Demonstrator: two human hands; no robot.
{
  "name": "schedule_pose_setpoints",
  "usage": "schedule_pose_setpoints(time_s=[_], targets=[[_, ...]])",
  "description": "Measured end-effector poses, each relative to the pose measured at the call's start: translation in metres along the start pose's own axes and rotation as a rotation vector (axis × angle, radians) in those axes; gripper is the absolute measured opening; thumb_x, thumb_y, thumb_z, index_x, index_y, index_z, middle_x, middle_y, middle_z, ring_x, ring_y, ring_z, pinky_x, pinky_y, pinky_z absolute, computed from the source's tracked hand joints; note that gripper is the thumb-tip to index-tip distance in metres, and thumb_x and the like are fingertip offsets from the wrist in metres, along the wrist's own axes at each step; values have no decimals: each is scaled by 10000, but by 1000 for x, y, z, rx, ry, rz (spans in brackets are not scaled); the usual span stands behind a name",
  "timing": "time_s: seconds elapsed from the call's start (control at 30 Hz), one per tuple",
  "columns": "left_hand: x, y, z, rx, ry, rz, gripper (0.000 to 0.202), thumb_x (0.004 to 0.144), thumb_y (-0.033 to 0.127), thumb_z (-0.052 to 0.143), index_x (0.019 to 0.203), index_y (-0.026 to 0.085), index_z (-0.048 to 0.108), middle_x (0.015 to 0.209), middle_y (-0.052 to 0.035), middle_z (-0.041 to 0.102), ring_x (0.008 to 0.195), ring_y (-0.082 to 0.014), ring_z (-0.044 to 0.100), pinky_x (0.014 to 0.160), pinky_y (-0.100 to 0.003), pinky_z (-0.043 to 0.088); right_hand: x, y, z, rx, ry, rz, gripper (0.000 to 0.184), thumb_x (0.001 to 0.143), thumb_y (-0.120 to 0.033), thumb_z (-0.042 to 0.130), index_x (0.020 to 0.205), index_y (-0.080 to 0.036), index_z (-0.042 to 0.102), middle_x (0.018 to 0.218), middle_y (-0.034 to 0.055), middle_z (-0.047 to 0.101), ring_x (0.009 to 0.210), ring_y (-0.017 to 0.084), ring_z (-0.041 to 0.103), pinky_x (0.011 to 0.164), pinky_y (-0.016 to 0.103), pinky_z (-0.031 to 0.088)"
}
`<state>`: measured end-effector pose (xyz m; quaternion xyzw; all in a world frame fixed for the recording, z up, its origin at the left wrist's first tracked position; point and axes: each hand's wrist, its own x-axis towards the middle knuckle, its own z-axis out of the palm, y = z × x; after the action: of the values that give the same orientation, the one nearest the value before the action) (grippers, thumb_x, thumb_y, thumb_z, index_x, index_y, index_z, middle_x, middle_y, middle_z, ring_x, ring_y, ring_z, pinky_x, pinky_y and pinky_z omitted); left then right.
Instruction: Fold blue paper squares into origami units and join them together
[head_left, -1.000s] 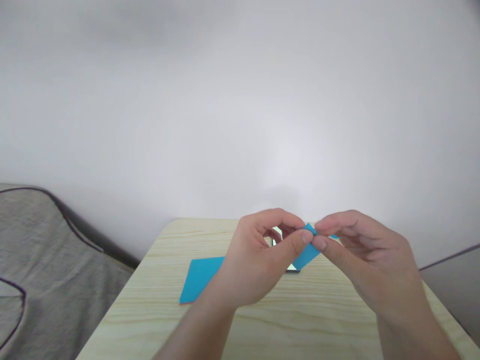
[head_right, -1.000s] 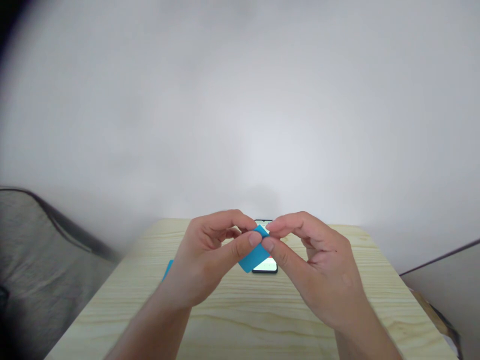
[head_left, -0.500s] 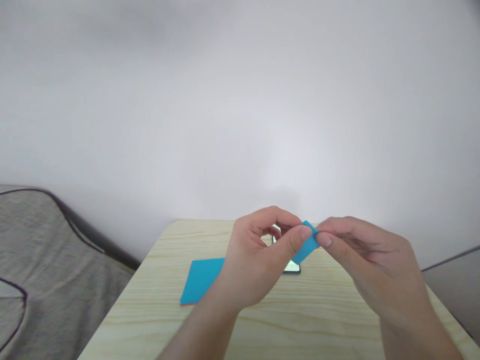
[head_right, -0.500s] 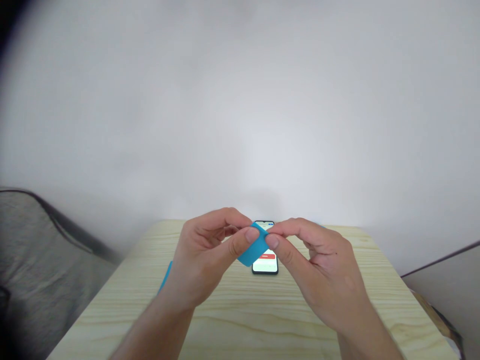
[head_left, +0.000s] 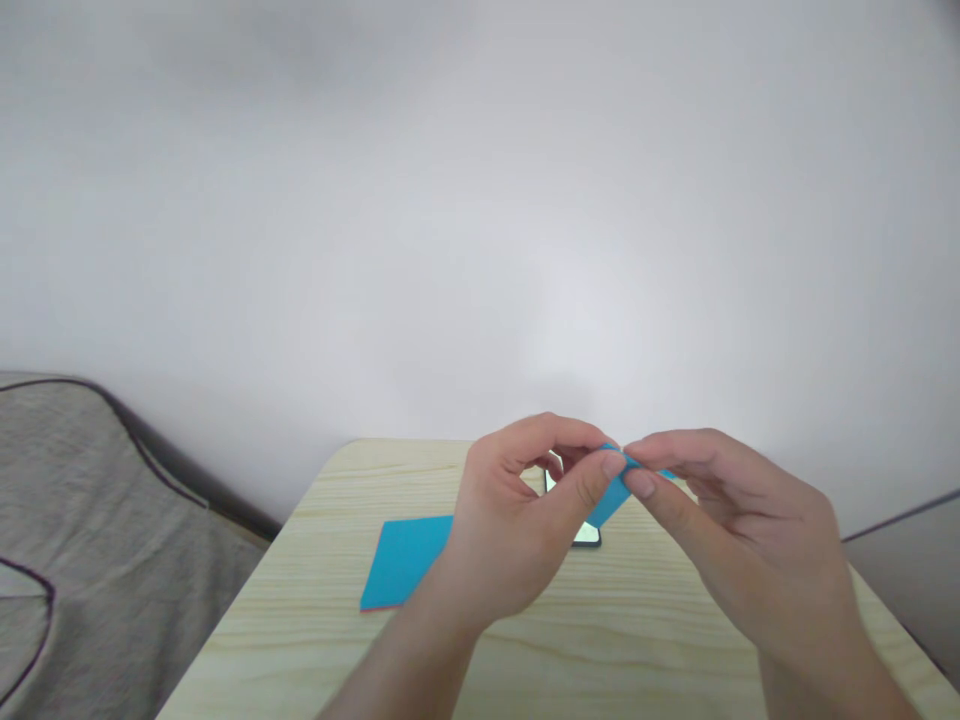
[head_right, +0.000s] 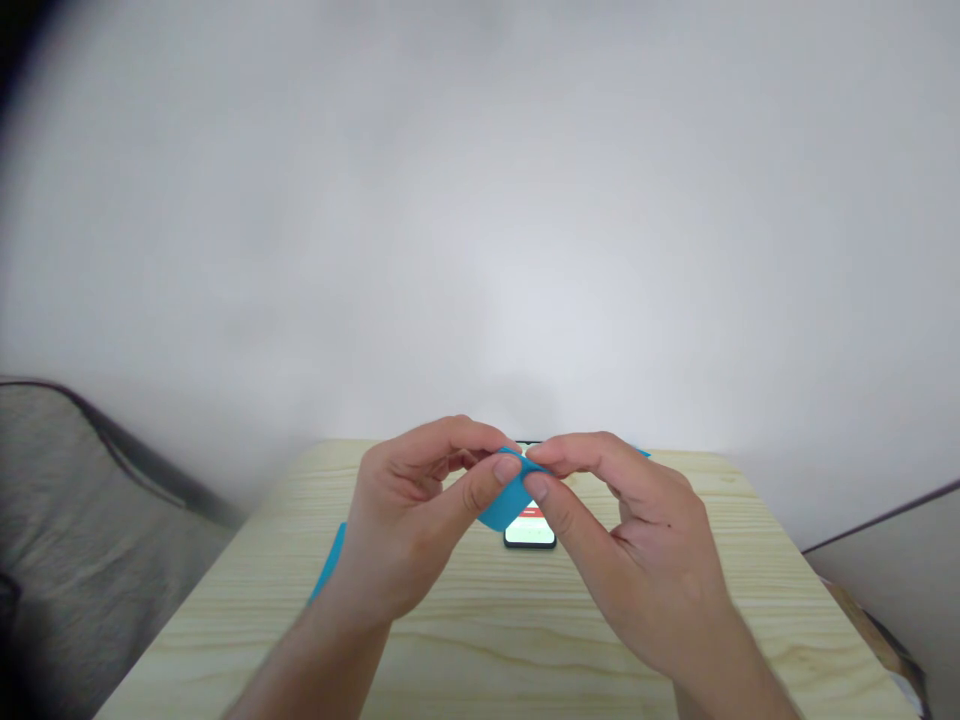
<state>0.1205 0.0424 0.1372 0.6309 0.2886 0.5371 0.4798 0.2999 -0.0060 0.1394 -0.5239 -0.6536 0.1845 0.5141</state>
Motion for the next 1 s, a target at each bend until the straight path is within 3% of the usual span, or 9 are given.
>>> schedule_pose_setpoints(time_s=[0.3, 0.57, 0.73, 0.83, 1.0], targets=[[0, 0, 2, -2, 16, 12, 129, 866, 311, 800, 871, 185, 772, 797, -29, 741, 741, -146, 630, 689, -276, 514, 0, -4, 0, 14, 49, 20, 102, 901, -301, 770, 1001, -296, 790, 927, 21, 804, 796, 196, 764, 673, 280, 631], [-3, -1, 5, -49, 33, 25, 136, 870, 317, 797, 898, 189, 760, 802, -29, 751, 738, -146, 656, 673, -266, 534, 1, -6, 3, 225, 15, 132, 91, 912, -323, 760, 977, -274, 800, 832, 29, 785, 736, 197, 762, 616, 277, 657], [-7, -2, 6, 19, 40, 121, 124, 868, 286, 795, 948, 199, 759, 832, -39, 752, 749, -155, 647, 703, -293, 529, 2, -5, 5, 312, 20, 187, 90, 895, -330, 783, 964, -275, 801, 860, 24, 793, 719, 178, 744, 595, 261, 643], [-9, -3, 6, 72, 60, 167, 220, 822, 288, 839, 1002, 208, 741, 839, -27, 736, 750, -148, 616, 707, -294, 510, 2, -5, 4, 338, 43, 192, 80, 892, -316, 789, 964, -283, 800, 838, 13, 786, 712, 167, 732, 598, 252, 631], [-8, -1, 6, 220, 11, 145, 214, 872, 344, 785, 754, 185, 702, 666, 12, 648, 647, -110, 537, 628, -264, 444, 3, -4, 4, 372, 86, 211, 101, 891, -334, 787, 972, -275, 790, 851, 21, 793, 737, 190, 747, 632, 290, 643]])
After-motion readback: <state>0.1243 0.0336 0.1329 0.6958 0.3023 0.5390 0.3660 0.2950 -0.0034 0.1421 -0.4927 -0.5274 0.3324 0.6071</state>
